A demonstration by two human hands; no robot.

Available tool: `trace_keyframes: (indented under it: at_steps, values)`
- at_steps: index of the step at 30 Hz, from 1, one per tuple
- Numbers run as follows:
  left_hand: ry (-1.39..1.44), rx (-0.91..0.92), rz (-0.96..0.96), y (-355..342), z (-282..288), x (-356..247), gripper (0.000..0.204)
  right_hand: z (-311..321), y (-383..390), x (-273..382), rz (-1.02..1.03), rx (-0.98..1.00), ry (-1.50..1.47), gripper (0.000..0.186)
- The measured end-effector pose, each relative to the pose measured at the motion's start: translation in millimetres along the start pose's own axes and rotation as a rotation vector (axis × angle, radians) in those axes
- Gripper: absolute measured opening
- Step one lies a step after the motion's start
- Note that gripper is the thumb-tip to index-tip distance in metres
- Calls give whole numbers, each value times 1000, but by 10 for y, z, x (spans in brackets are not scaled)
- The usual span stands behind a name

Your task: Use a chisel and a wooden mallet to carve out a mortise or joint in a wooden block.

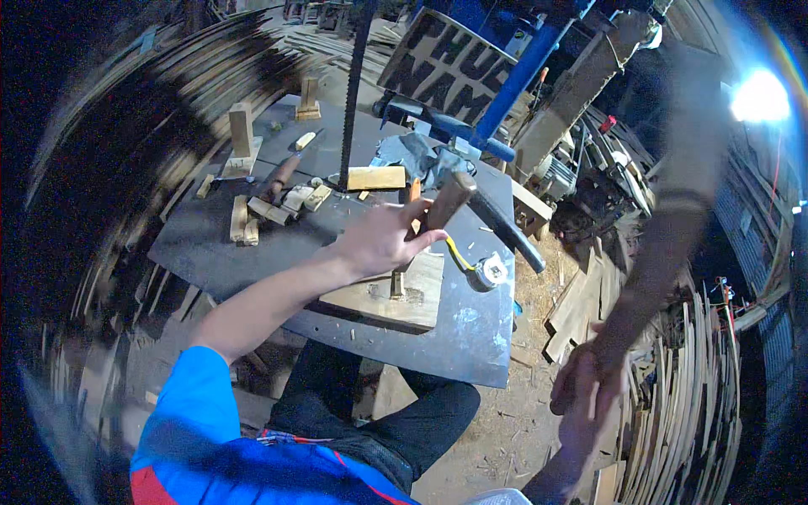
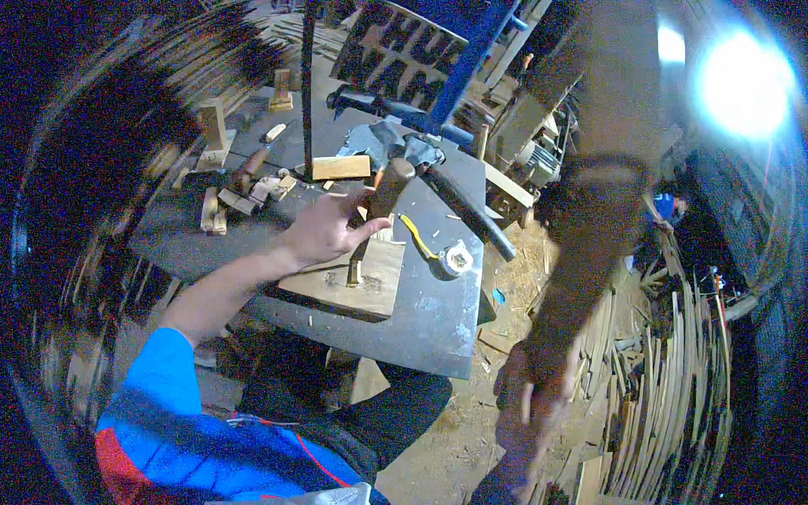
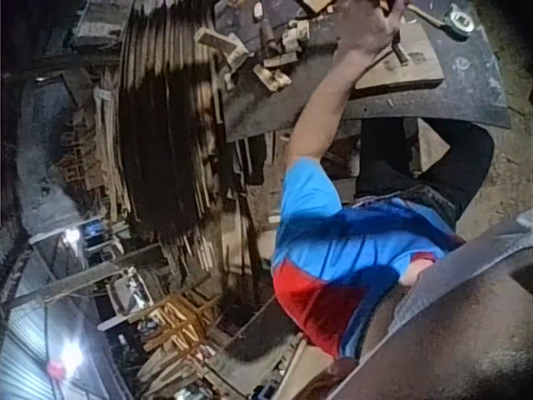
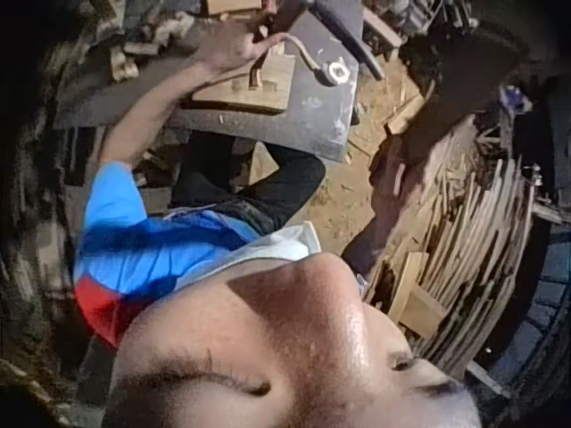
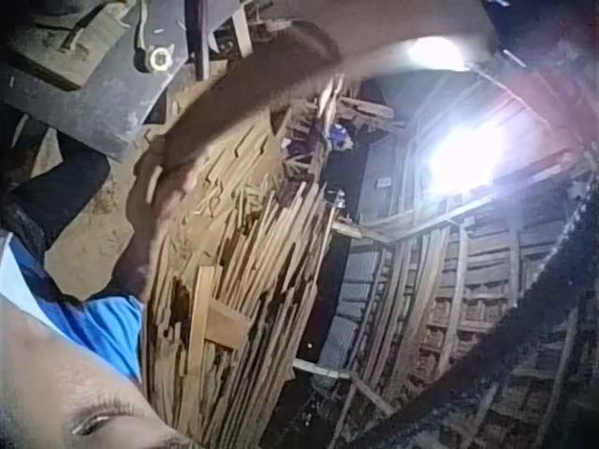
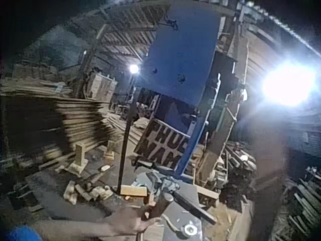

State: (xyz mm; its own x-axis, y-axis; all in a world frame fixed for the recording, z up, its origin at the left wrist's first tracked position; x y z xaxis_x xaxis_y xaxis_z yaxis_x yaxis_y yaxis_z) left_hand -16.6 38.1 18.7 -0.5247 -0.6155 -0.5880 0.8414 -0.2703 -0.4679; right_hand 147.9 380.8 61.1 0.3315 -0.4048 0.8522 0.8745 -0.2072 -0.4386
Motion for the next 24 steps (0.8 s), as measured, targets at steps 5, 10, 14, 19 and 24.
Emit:
trace_keyframes:
  at_steps: [5,10,14,19,24]
  values:
    - [98,18,56,35,-66,-28,43,-775,-116,694,-86,375,556,27]
    - [119,-68,-16,91,-18,151,39,-663,-206,968,107,280,374,22]
    - [43,-92,1,105,-10,111,43,-450,-175,1079,20,90,391,20]
    - [41,-74,-25,81,-10,28,44,-319,-140,1180,23,-82,303,23]
    - [56,-43,16,72,7,74,34,-482,-184,1105,-43,14,187,27]
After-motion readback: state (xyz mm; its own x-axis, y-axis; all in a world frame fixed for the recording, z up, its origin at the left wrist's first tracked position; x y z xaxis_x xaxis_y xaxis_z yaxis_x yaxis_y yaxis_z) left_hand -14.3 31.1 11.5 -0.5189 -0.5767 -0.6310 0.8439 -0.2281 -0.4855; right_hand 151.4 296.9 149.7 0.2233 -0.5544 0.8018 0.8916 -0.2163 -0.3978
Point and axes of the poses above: each hand's wrist, its own y-axis away from the middle knuckle, its own z-axis out of the back of the hand, x = y × z, the point moved 5 cm from there along -y, towards the middle knuckle, and after that the axes turned 4 degrees about -y, right-handed, at the moved point
